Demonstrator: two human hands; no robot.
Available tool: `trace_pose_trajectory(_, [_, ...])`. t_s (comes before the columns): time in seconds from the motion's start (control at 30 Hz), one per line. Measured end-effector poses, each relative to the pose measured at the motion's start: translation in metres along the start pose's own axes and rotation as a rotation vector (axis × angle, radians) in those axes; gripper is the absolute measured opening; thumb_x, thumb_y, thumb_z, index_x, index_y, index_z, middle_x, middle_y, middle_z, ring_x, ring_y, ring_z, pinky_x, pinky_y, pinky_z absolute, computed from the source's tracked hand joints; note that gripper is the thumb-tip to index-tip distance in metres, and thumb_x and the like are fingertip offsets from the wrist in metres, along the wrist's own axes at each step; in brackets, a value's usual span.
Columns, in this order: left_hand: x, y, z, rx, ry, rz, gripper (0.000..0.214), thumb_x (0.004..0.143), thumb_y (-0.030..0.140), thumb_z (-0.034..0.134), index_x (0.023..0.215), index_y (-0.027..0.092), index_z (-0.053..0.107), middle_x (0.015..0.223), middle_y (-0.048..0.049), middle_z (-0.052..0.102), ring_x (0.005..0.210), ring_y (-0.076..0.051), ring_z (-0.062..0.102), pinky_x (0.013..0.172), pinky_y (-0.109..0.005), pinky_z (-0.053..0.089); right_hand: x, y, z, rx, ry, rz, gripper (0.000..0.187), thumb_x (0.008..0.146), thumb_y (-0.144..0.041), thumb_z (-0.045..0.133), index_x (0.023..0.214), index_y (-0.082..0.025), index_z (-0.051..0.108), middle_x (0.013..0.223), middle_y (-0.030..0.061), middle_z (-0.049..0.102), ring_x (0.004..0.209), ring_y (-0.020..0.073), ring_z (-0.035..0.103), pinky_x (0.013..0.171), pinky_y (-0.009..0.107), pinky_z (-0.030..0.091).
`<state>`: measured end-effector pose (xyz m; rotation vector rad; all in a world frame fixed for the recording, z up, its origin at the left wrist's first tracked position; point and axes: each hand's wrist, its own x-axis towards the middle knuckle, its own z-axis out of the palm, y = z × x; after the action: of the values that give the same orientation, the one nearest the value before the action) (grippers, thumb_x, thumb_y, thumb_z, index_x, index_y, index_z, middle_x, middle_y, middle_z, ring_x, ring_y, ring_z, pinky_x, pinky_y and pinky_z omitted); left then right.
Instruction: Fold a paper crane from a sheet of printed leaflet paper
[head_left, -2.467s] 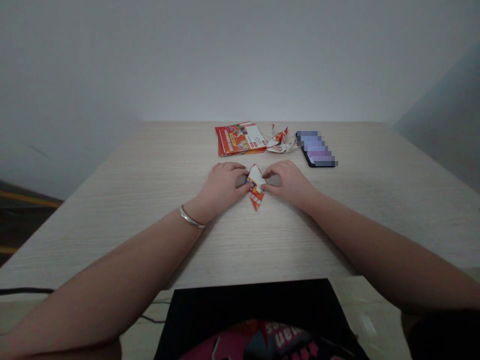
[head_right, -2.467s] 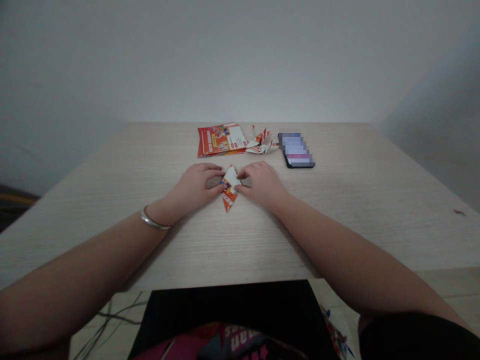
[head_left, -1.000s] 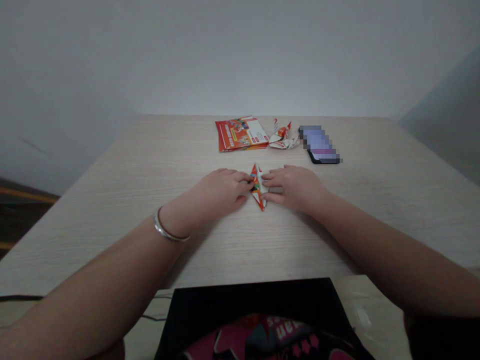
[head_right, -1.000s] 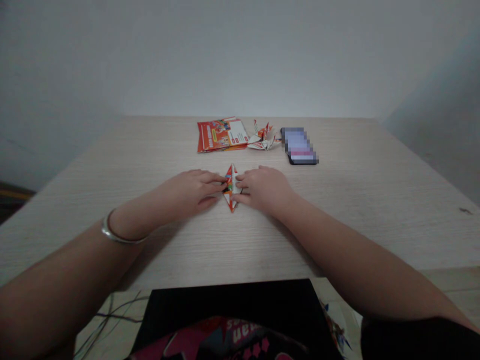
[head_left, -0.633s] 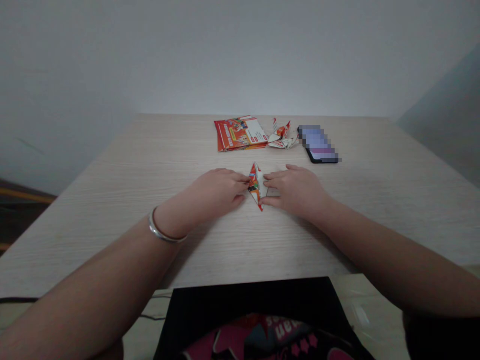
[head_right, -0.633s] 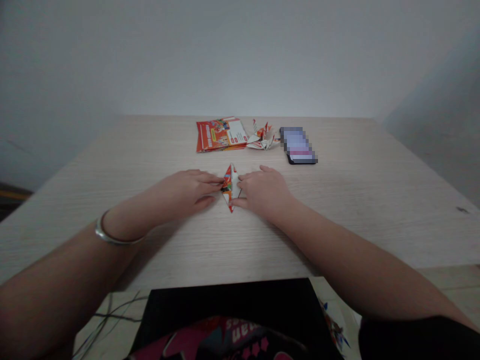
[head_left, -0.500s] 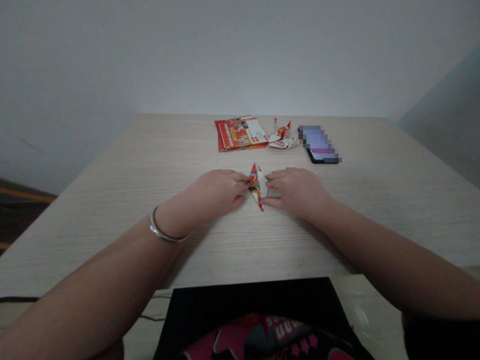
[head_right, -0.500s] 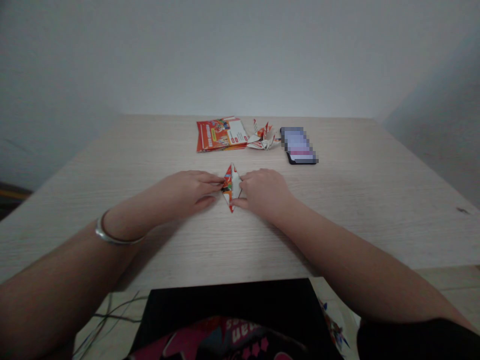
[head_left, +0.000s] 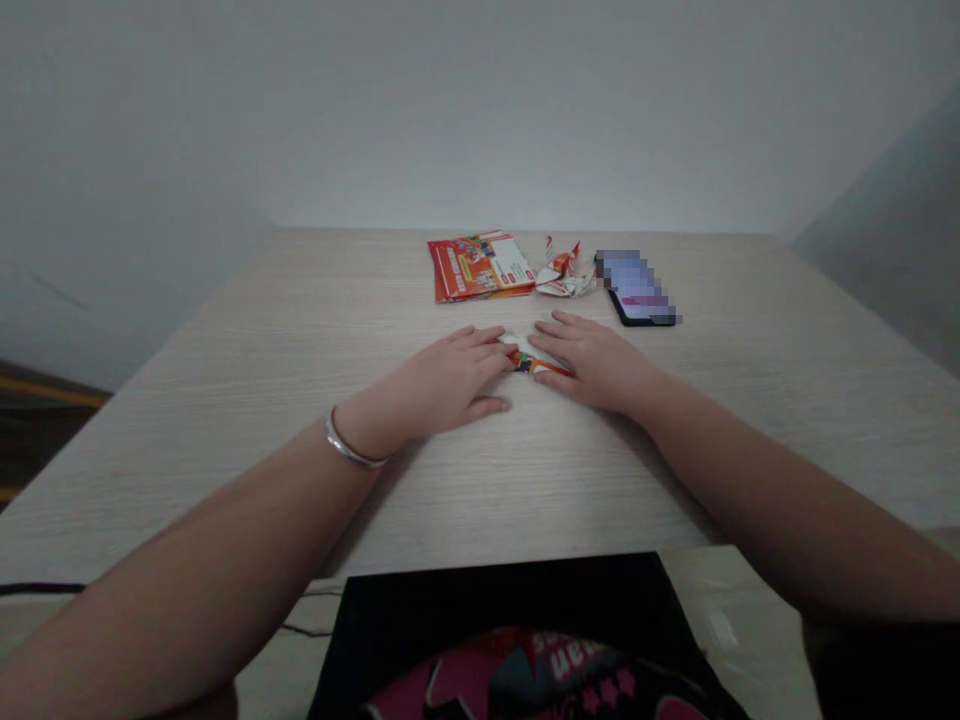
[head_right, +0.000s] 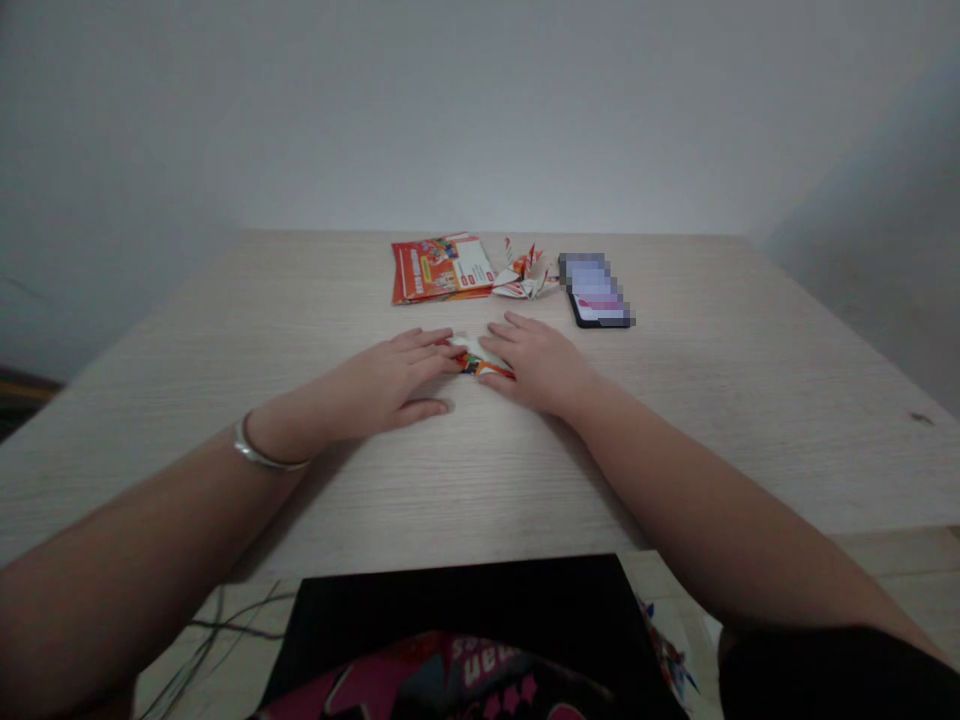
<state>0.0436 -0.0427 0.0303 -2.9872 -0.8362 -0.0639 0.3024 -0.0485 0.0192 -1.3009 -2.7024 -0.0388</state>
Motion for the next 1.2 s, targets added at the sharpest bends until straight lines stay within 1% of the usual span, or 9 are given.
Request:
trace_pose_trajectory(0.2, [0.0, 0.004, 0.007, -0.037, 0.008, -0.02, 0.062, 0.107, 0.052, 0.053, 0.152, 0.009, 0.053, 0.173, -0.0279, 0.029, 0.161, -0.042, 0.033, 0.129, -0.062, 0.029, 0.008, 0.016, 0.018, 0.094, 0.028, -0.007, 0.053, 0.106, -0.025, 0.044, 0.155, -0.011, 0.056, 0.164, 0.0178, 0.053, 0.157, 0.0357, 0.042, 0.128, 0.061, 0.037])
trace_pose_trajectory(0.33, [0.001, 0.003, 0.013, -0.103, -0.042, -0.05, 0.07, 0.109, 0.052, 0.047, 0.159, 0.004, 0.041, 0.17, -0.0288, 0.035, 0.161, -0.037, 0.035, 0.131, -0.056, 0.028, 0.013, 0.014, 0.017, 0.077, 0.073, -0.046, 0.05, 0.103, -0.015, 0.042, 0.149, -0.009, 0.062, 0.161, 0.0168, 0.056, 0.158, 0.0341, 0.042, 0.129, 0.059, 0.036])
trace_pose_trajectory(0.4, [0.002, 0.003, 0.015, -0.117, -0.068, -0.063, 0.077, 0.109, 0.055, 0.044, 0.164, 0.002, 0.032, 0.171, -0.0287, 0.033, 0.162, -0.035, 0.033, 0.132, -0.054, 0.027, 0.014, 0.014, 0.016, 0.06, 0.089, -0.087, 0.047, 0.104, -0.014, 0.04, 0.141, -0.01, 0.07, 0.155, 0.0149, 0.063, 0.154, 0.0315, 0.048, 0.128, 0.056, 0.04])
trace_pose_trajectory(0.5, [0.001, 0.005, 0.015, -0.099, -0.112, -0.073, 0.08, 0.11, 0.058, 0.039, 0.166, 0.003, 0.028, 0.174, -0.029, 0.025, 0.164, -0.038, 0.026, 0.133, -0.056, 0.025, 0.013, 0.016, 0.015, 0.047, 0.07, -0.129, 0.047, 0.104, -0.012, 0.04, 0.139, -0.012, 0.071, 0.148, 0.0135, 0.068, 0.144, 0.0259, 0.06, 0.122, 0.049, 0.049])
trace_pose_trajectory(0.67, [0.0, 0.008, 0.015, -0.095, -0.134, -0.108, 0.079, 0.11, 0.058, 0.041, 0.168, 0.006, 0.029, 0.174, -0.0294, 0.02, 0.165, -0.039, 0.02, 0.133, -0.056, 0.024, 0.008, 0.014, 0.008, 0.018, 0.071, -0.213, 0.043, 0.099, -0.008, 0.049, 0.134, -0.012, 0.075, 0.143, 0.0132, 0.072, 0.143, 0.0259, 0.061, 0.121, 0.048, 0.05])
trace_pose_trajectory(0.8, [-0.001, 0.009, 0.01, -0.081, -0.179, -0.116, 0.08, 0.11, 0.059, 0.041, 0.169, 0.006, 0.028, 0.174, -0.0294, 0.019, 0.165, -0.039, 0.02, 0.133, -0.054, 0.024, 0.007, 0.011, -0.002, 0.035, 0.01, -0.145, 0.039, 0.098, -0.009, 0.053, 0.126, -0.015, 0.08, 0.131, 0.0121, 0.079, 0.122, 0.0256, 0.075, 0.111, 0.044, 0.057])
trace_pose_trajectory(0.9, [-0.004, 0.012, -0.001, -0.065, -0.2, -0.138, 0.08, 0.11, 0.06, 0.038, 0.168, 0.004, 0.03, 0.174, -0.0291, 0.022, 0.164, -0.036, 0.026, 0.133, -0.048, 0.026, 0.006, 0.014, -0.008, 0.054, -0.051, -0.112, 0.039, 0.097, -0.01, 0.055, 0.123, -0.02, 0.081, 0.129, 0.0087, 0.08, 0.117, 0.0243, 0.077, 0.106, 0.042, 0.059])
trace_pose_trajectory(1.0, [-0.006, 0.015, -0.014, -0.036, -0.246, -0.206, 0.08, 0.11, 0.061, 0.036, 0.163, 0.002, 0.039, 0.171, -0.027, 0.032, 0.161, -0.034, 0.036, 0.131, -0.044, 0.029, 0.003, 0.018, -0.013, 0.088, -0.065, -0.079, 0.038, 0.095, -0.01, 0.057, 0.118, -0.024, 0.083, 0.125, 0.0055, 0.082, 0.113, 0.0215, 0.077, 0.102, 0.037, 0.058])
trace_pose_trajectory(1.2, [-0.007, 0.017, -0.033, 0.056, -0.268, -0.338, 0.054, 0.112, 0.048, 0.038, 0.142, 0.013, 0.066, 0.152, -0.0158, 0.064, 0.143, -0.032, 0.059, 0.124, -0.054, 0.038, -0.003, 0.017, -0.019, 0.077, -0.087, 0.061, 0.033, 0.095, -0.011, 0.059, 0.106, -0.026, 0.086, 0.108, 0.0075, 0.085, 0.103, 0.0232, 0.076, 0.094, 0.036, 0.057])
